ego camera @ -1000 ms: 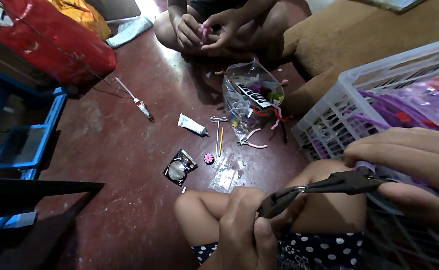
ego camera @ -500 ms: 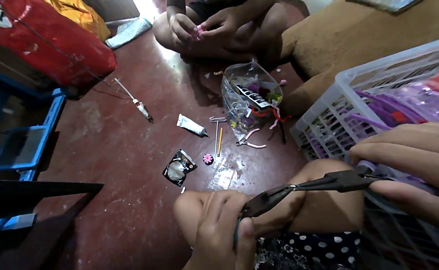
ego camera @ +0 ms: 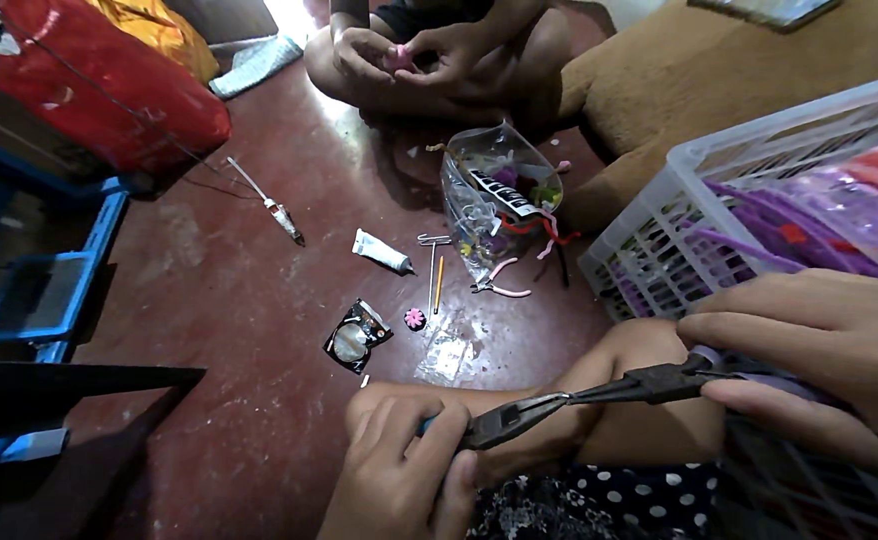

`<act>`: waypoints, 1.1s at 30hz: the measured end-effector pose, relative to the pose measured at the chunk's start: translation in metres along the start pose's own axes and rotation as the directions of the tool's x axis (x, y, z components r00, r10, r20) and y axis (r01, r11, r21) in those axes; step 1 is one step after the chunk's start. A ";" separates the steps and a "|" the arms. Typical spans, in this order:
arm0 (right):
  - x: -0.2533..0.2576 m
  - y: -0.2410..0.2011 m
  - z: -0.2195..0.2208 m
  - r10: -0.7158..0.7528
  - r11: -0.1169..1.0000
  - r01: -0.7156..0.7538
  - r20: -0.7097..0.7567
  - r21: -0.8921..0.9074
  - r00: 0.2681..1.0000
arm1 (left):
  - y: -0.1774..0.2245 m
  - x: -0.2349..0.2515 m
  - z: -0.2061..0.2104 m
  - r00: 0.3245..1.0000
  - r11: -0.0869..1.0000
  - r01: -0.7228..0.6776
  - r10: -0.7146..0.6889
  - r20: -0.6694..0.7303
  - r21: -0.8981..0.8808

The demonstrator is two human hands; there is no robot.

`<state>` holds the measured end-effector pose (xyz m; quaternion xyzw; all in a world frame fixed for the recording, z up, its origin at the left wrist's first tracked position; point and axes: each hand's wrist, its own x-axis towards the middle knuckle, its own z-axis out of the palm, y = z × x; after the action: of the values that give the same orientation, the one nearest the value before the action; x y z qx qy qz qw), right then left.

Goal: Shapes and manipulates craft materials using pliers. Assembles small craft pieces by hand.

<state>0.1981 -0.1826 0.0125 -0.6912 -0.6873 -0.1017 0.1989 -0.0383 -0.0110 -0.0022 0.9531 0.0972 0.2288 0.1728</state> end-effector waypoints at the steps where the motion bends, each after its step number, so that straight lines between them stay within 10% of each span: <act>1: 0.000 0.000 0.000 -0.004 1.000 0.004 0.003 -0.002 1.000 | -0.001 0.000 -0.001 1.000 1.000 -0.008 0.008 0.013 0.003; 22: -0.007 -0.001 0.022 0.104 0.964 -0.152 0.217 0.219 0.971 | -0.027 -0.002 0.039 0.979 0.937 -0.135 0.177 -0.104 0.324; 33: 0.018 0.009 -0.003 0.166 0.822 -0.500 0.725 0.274 0.669 | -0.037 0.009 0.055 0.966 0.929 -0.178 0.227 -0.121 0.324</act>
<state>0.2086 -0.1672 0.0214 -0.7307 -0.5724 0.3563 0.1071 -0.0082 0.0100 -0.0583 0.9524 0.0463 0.3012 -0.0119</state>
